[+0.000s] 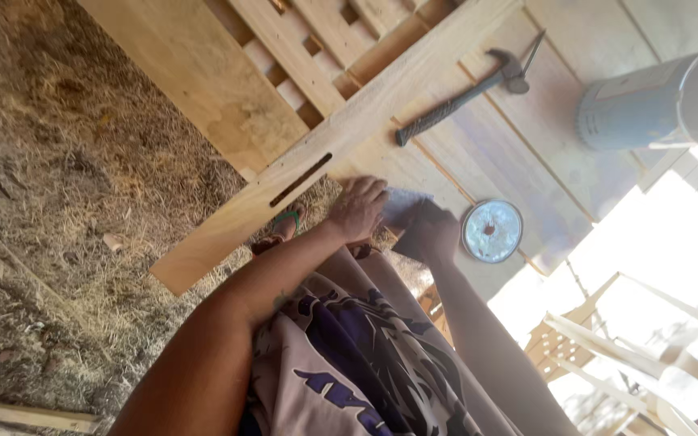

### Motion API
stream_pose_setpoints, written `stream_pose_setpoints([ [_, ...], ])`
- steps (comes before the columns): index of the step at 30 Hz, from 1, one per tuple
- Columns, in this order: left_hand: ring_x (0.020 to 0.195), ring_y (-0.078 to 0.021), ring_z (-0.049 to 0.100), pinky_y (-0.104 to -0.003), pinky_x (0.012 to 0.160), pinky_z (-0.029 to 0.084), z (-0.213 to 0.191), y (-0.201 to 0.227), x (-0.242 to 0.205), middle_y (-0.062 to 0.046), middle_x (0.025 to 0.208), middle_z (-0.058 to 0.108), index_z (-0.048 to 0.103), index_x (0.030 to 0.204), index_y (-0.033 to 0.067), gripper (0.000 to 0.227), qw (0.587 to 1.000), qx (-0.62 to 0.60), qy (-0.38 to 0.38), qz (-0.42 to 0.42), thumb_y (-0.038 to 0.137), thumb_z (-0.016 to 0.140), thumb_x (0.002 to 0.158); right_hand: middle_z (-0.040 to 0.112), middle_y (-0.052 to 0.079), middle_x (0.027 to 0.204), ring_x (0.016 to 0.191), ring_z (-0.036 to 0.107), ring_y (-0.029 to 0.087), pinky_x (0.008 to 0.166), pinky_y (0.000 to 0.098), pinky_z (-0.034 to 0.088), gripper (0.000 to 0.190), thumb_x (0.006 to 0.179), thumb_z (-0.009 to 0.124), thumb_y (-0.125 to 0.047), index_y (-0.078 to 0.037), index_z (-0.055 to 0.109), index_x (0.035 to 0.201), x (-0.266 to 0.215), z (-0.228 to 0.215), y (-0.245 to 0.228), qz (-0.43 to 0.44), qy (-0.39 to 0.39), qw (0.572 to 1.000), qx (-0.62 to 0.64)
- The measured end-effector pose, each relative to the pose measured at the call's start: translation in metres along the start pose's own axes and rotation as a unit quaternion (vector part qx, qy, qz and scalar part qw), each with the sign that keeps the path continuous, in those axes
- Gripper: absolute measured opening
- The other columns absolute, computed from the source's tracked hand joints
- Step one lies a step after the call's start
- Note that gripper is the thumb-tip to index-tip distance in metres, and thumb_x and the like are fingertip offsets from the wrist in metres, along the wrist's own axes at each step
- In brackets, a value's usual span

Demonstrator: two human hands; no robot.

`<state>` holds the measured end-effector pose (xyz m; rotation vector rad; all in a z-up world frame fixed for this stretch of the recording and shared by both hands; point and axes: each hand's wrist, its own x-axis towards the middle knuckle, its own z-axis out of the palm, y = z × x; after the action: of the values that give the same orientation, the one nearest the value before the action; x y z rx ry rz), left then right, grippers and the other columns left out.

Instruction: The person applies wood putty to the joints and surfaces of a wooden bench frame using a metal scraper and their fingers to smooth the material into place.

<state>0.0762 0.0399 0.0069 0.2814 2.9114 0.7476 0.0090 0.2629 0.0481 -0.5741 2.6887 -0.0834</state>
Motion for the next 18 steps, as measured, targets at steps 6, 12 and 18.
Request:
stream_pose_setpoints([
  [6, 0.143, -0.0336, 0.034, -0.05, 0.118, 0.029, -0.015, 0.0, -0.003, -0.014, 0.158, 0.04, 0.054, 0.142, 0.0038, 0.058, 0.989, 0.085, -0.115, 0.027, 0.047, 0.054, 0.103, 0.073, 0.025, 0.105, 0.101, 0.069, 0.043, 0.09, 0.0471, 0.054, 0.035, 0.079, 0.068, -0.021, 0.002, 0.071, 0.104, 0.057, 0.003, -0.01, 0.12, 0.139, 0.973, 0.136],
  [12, 0.15, -0.0314, 0.024, -0.052, 0.121, 0.02, -0.021, -0.003, -0.01, -0.012, 0.164, 0.03, 0.042, 0.152, 0.0081, 0.064, 0.992, 0.069, -0.103, 0.024, 0.032, 0.054, 0.094, 0.072, 0.019, 0.093, 0.088, 0.071, 0.041, 0.078, 0.0511, 0.055, 0.024, 0.09, 0.061, -0.018, -0.005, 0.072, 0.106, 0.048, 0.001, 0.007, -0.077, 0.07, 0.993, -0.049],
  [18, 0.154, -0.0312, 0.021, -0.051, 0.124, 0.016, -0.015, -0.006, -0.009, -0.01, 0.166, 0.027, 0.04, 0.152, 0.0097, 0.062, 0.994, 0.061, -0.092, 0.026, 0.03, 0.055, 0.095, 0.07, 0.022, 0.088, 0.083, 0.07, 0.042, 0.075, 0.0497, 0.055, 0.026, 0.084, 0.067, -0.025, -0.001, 0.074, 0.094, 0.026, -0.005, -0.013, 0.026, 0.061, 0.992, 0.104],
])
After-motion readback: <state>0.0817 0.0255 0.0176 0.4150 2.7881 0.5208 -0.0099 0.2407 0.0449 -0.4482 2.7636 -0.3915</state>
